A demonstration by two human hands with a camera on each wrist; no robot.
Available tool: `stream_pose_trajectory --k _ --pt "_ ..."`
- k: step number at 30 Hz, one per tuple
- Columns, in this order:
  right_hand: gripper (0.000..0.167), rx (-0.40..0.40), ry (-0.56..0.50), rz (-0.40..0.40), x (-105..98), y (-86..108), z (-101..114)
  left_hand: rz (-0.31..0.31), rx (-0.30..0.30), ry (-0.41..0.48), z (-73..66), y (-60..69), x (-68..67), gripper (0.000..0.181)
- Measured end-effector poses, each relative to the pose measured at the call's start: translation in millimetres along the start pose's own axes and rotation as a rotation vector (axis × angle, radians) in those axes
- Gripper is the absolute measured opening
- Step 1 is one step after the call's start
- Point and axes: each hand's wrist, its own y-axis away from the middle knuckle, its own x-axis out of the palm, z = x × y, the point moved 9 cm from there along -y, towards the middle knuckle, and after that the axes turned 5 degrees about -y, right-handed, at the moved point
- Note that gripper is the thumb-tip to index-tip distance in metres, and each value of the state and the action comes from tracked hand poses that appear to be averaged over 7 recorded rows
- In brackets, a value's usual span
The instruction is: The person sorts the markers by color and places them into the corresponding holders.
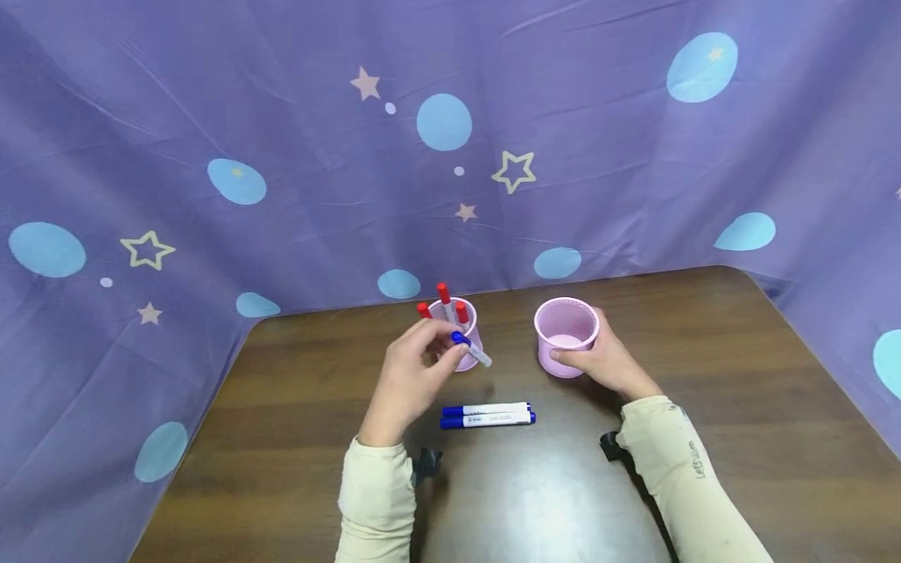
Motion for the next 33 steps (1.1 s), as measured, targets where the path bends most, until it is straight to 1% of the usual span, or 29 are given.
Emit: stream_pose_trajectory --k 3,6,8,10,13,15,16,21,24,29,33 --pt "0.089 0.003 0.002 -0.006 0.4 0.5 -0.1 -0.056 0.068 0.038 -16.9 -1.4 0.2 0.016" --pt "0.089 -0.001 0.007 -0.013 1.5 -0.5 1.8 -0.114 0.111 0.096 -28.2 -2.7 0.5 0.018" --pt "0.089 0.004 0.006 -0.016 1.6 -0.4 1.4 -0.138 0.132 0.135 -33.9 -4.7 4.1 0.020" --pt "0.090 0.011 -0.001 -0.012 1.7 -0.1 0.7 -0.149 0.149 0.158 -39.1 -7.0 10.0 0.021" --pt "0.090 0.013 -0.013 -0.004 1.9 -0.1 -0.3 -0.142 0.167 0.174 -46.1 -10.5 20.8 0.022" --pt "0.090 0.017 -0.020 -0.003 2.2 -0.2 0.2 -0.126 0.172 0.178 -49.6 -12.5 28.6 0.022" --pt "0.088 0.017 -0.020 -0.002 2.7 1.1 5.0 -0.117 0.173 0.176 -50.4 -13.4 32.7 0.022" --pt "0.089 0.016 -0.034 0.000 2.7 1.5 5.3 -0.077 0.167 0.154 -51.4 -14.9 49.1 0.020" --pt "0.091 0.008 -0.033 0.001 2.1 -0.1 -0.7 -0.064 0.160 0.127 -49.6 -14.6 54.7 0.020" --pt "0.091 0.003 -0.019 0.003 2.2 -0.2 1.0 -0.049 0.146 0.095 -44.7 -15.0 60.8 0.019" --pt "0.091 0.002 -0.021 0.007 2.2 -0.2 1.9 -0.020 0.135 0.084 -42.2 -15.2 66.3 0.019"
